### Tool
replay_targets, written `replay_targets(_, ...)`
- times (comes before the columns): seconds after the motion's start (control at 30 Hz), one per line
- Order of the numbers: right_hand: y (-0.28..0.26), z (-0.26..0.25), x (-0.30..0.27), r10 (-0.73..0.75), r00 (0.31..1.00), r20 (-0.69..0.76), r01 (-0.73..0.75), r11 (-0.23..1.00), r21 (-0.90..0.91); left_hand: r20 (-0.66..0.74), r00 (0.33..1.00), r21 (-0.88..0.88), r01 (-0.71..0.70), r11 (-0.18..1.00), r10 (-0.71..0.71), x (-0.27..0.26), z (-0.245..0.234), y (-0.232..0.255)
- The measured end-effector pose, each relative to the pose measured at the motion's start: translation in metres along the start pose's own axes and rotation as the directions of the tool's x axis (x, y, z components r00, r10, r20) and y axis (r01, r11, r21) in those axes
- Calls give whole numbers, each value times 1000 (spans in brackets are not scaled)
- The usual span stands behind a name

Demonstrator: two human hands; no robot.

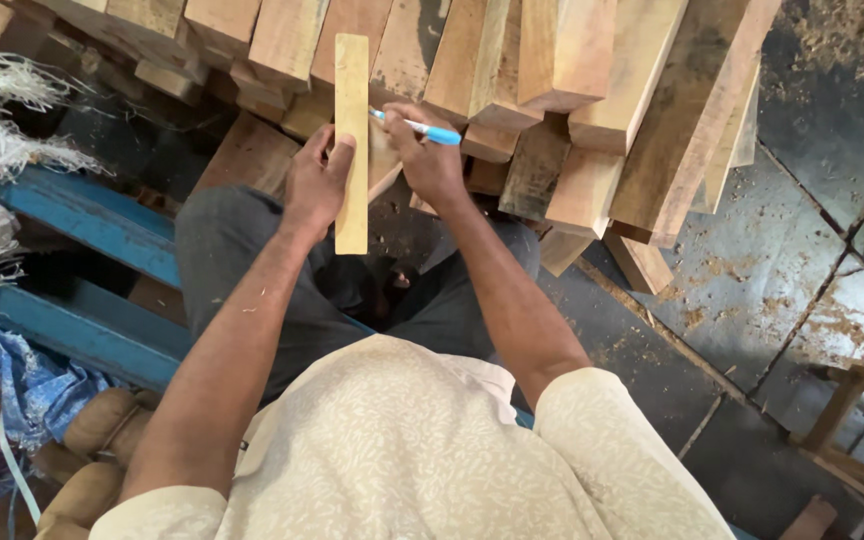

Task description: The person sits on the floor and repeatedly picks up rectangular wooden planks from a pile. Using a blue marker, they write on the surface of each plank before placing it back onto the pile. The person handles the planks one at a time, turning them over as needed to mark them.

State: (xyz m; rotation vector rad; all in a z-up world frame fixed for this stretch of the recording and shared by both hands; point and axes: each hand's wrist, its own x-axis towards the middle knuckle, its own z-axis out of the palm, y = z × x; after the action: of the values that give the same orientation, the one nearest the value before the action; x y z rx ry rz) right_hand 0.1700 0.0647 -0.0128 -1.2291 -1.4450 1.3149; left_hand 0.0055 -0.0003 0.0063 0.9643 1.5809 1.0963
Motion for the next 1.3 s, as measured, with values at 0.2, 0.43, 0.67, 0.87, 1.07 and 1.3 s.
replay_targets(0.2,-24,-16,-81,-24,964,264,132,909,-396,-16,999,71,-44,997,45,3,-2,-8)
replay_targets(0.43,-24,-15,-44,124,982,144,-94,976,-198,-21,997,74,-79,994,80,2,-1,-6)
replay_targets(0.67,-32,10,40,-184,983,12,183,968,-170,-21,1000,50,6,999,-5,-3,-1,-10)
replay_targets(0.87,-6,-9,-89,-11,991,133,54,943,-330,-10,1000,17,-4,1000,4,6,-1,-12)
replay_targets(1.07,64,0,-111,-53,983,-177,8,969,-245,-76,994,-314,54,948,-82,1,-25,-24)
replay_targets(1.3,180,77,-46,-128,958,-257,-45,817,-574,-276,960,-248,-30,968,-41,-67,-111,-28)
